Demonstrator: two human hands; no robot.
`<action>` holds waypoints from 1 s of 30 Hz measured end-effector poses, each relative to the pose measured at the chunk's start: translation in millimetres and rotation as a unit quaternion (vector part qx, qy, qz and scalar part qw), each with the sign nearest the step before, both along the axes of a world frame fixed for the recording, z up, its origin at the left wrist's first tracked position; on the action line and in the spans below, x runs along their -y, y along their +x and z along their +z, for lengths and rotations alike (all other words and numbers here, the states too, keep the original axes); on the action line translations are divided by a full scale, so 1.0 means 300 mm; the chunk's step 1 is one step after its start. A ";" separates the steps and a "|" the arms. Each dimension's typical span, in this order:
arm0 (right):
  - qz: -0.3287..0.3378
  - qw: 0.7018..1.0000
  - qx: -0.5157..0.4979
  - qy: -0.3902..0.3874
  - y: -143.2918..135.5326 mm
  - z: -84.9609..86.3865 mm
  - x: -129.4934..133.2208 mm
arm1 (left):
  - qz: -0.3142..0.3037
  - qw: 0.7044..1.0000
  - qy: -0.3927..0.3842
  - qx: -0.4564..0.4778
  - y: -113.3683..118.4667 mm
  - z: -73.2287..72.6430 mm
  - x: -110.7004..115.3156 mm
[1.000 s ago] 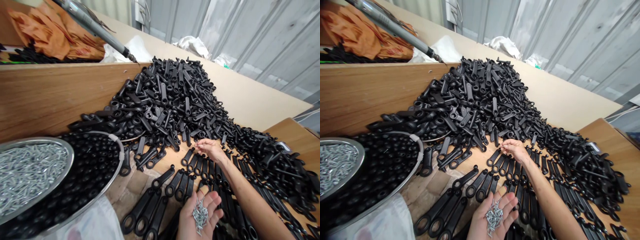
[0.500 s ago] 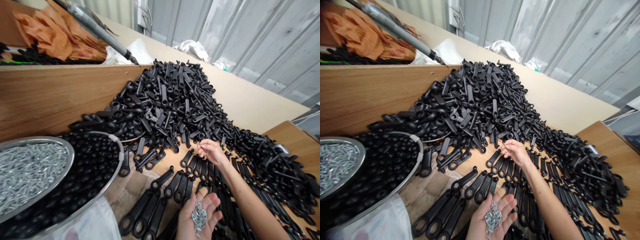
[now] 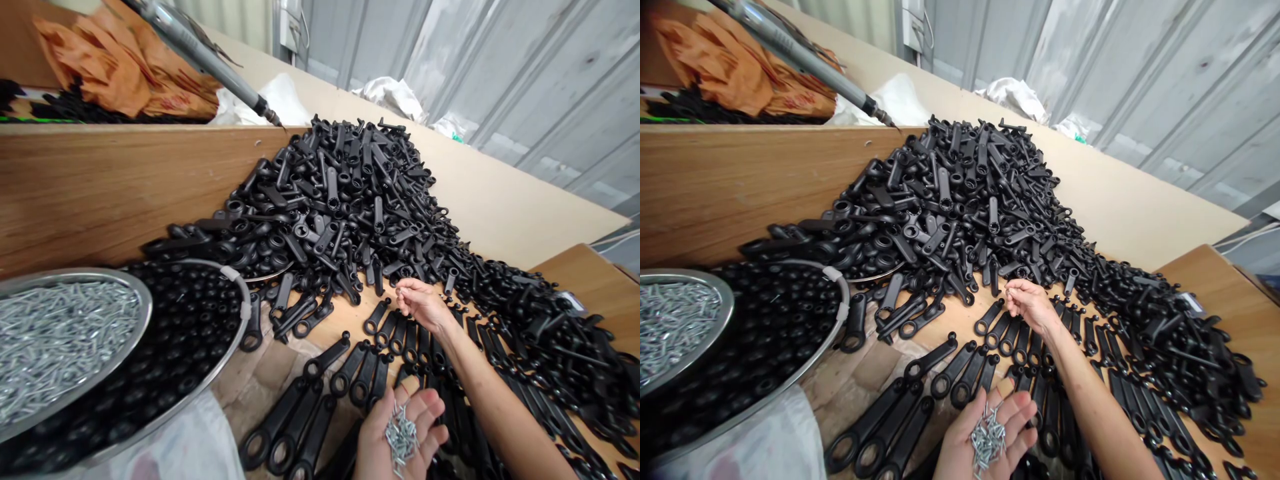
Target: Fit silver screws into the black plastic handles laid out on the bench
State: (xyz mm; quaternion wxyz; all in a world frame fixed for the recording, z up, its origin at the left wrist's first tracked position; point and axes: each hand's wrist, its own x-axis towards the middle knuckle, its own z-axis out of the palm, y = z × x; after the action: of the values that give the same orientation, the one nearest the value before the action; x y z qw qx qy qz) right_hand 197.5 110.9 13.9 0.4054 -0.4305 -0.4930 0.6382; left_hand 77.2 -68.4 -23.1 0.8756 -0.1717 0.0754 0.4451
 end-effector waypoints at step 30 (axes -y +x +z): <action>-0.069 0.950 0.262 0.157 0.020 -0.033 -0.029 | 0.001 1.000 0.007 0.010 -0.003 0.007 0.002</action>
State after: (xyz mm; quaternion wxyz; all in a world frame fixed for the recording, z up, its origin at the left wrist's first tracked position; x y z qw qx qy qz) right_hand 203.5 119.7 3.9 0.3677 -0.5467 -0.6449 0.3874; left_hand 76.3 -68.9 -20.9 0.8768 -0.1701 0.0638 0.4451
